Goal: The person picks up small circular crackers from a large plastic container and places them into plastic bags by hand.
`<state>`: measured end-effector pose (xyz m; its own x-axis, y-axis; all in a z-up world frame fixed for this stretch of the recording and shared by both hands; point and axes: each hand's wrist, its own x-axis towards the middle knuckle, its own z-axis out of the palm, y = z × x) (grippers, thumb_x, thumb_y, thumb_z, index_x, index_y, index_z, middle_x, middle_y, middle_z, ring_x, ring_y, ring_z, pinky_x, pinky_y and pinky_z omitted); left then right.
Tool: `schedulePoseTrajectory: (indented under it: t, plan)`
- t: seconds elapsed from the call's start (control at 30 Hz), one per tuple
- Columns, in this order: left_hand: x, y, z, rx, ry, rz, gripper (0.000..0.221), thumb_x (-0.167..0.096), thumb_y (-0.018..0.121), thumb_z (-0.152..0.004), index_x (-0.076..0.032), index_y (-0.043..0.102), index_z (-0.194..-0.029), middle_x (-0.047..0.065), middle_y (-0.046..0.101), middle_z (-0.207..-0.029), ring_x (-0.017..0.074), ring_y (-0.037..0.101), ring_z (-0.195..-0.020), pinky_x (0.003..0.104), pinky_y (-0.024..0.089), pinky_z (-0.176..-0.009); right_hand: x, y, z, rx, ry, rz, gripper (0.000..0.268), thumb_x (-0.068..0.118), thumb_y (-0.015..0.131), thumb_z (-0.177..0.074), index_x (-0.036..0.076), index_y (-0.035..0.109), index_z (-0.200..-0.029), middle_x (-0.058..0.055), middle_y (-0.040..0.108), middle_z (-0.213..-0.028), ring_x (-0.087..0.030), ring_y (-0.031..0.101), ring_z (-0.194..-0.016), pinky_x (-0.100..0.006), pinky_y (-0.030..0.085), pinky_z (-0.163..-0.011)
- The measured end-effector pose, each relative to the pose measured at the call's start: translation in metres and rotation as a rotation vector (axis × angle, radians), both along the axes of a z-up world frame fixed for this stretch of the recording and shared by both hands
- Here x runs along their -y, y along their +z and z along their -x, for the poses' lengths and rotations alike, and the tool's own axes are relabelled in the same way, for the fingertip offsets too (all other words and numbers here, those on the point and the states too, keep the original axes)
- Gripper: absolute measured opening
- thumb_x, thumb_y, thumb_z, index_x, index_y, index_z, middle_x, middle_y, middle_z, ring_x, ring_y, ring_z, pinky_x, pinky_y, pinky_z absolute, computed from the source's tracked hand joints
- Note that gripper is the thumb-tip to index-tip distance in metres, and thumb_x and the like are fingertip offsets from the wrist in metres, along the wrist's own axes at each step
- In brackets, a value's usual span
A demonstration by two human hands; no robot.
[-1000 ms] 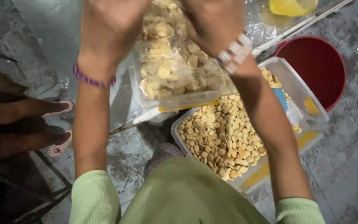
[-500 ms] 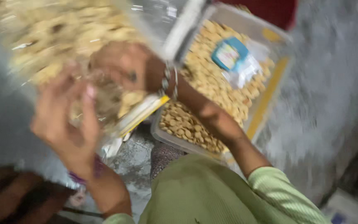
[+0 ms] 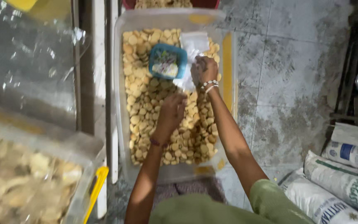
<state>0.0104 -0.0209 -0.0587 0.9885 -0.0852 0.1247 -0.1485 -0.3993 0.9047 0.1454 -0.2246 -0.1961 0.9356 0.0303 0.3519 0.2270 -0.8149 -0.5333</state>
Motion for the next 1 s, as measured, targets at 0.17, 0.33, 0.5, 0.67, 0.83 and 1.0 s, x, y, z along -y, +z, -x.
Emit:
schedulePoseTrajectory:
  t: [0.17, 0.33, 0.5, 0.67, 0.83, 1.0]
  plan:
    - [0.013, -0.051, 0.022, -0.242, -0.087, 0.030, 0.021, -0.019, 0.062, -0.100, -0.003, 0.071, -0.111, 0.015, 0.072, -0.111, 0.0333, 0.068, -0.103, 0.044, 0.055, -0.089, 0.033, -0.095, -0.050, -0.172, -0.078, 0.170, 0.021, 0.002, 0.076, -0.070, 0.006, 0.073, -0.090, -0.018, 0.070, -0.086, -0.041, 0.067, -0.084, -0.051, 0.052, -0.074]
    - [0.019, -0.075, 0.029, -0.640, 0.046, 0.638, 0.037, -0.033, 0.060, -0.103, -0.006, 0.068, -0.128, 0.011, 0.073, -0.121, 0.0274, 0.072, -0.111, 0.043, 0.060, -0.095, 0.045, -0.034, -0.028, 0.087, 0.071, 0.130, 0.009, 0.005, 0.070, -0.089, 0.014, 0.068, -0.088, -0.014, 0.075, -0.105, -0.028, 0.073, -0.105, -0.044, 0.059, -0.097]
    - [0.008, -0.095, 0.016, -0.847, -0.198, 1.899, 0.072, -0.052, 0.068, -0.091, 0.001, 0.049, -0.137, 0.020, 0.070, -0.123, 0.0370, 0.071, -0.105, 0.051, 0.062, -0.090, 0.004, 0.100, 0.104, -0.260, 0.864, 0.023, 0.017, 0.004, 0.068, -0.079, 0.007, 0.073, -0.095, -0.012, 0.073, -0.103, -0.028, 0.071, -0.102, -0.053, 0.047, -0.111]
    - [0.005, -0.090, 0.024, -0.794, -0.009, 1.044, 0.040, -0.026, 0.073, -0.098, 0.000, 0.062, -0.126, 0.015, 0.075, -0.115, 0.0239, 0.077, -0.097, 0.036, 0.065, -0.077, -0.015, 0.168, 0.161, -0.225, 0.987, 0.083, 0.037, 0.011, 0.082, -0.071, 0.013, 0.066, -0.105, -0.011, 0.065, -0.131, -0.032, 0.064, -0.124, -0.049, 0.052, -0.105]
    - [0.006, -0.047, 0.038, -0.712, 0.045, 0.850, 0.025, -0.022, 0.073, -0.096, -0.001, 0.074, -0.108, 0.013, 0.077, -0.098, 0.0214, 0.079, -0.086, 0.036, 0.069, -0.075, -0.009, 0.159, 0.164, -0.287, 0.151, -0.241, 0.063, 0.021, 0.093, -0.074, -0.003, 0.061, -0.122, -0.018, 0.066, -0.115, -0.028, 0.066, -0.106, -0.038, 0.058, -0.086]
    - [0.012, -0.020, 0.058, -0.825, 0.031, -0.230, 0.034, -0.021, 0.064, -0.108, 0.009, 0.079, -0.101, 0.021, 0.077, -0.087, 0.0308, 0.076, -0.085, 0.041, 0.062, -0.077, -0.023, 0.111, 0.194, -0.769, 0.039, -0.847, 0.023, 0.014, 0.076, -0.094, 0.003, 0.070, -0.113, -0.005, 0.074, -0.088, -0.011, 0.068, -0.078, -0.026, 0.058, -0.069]
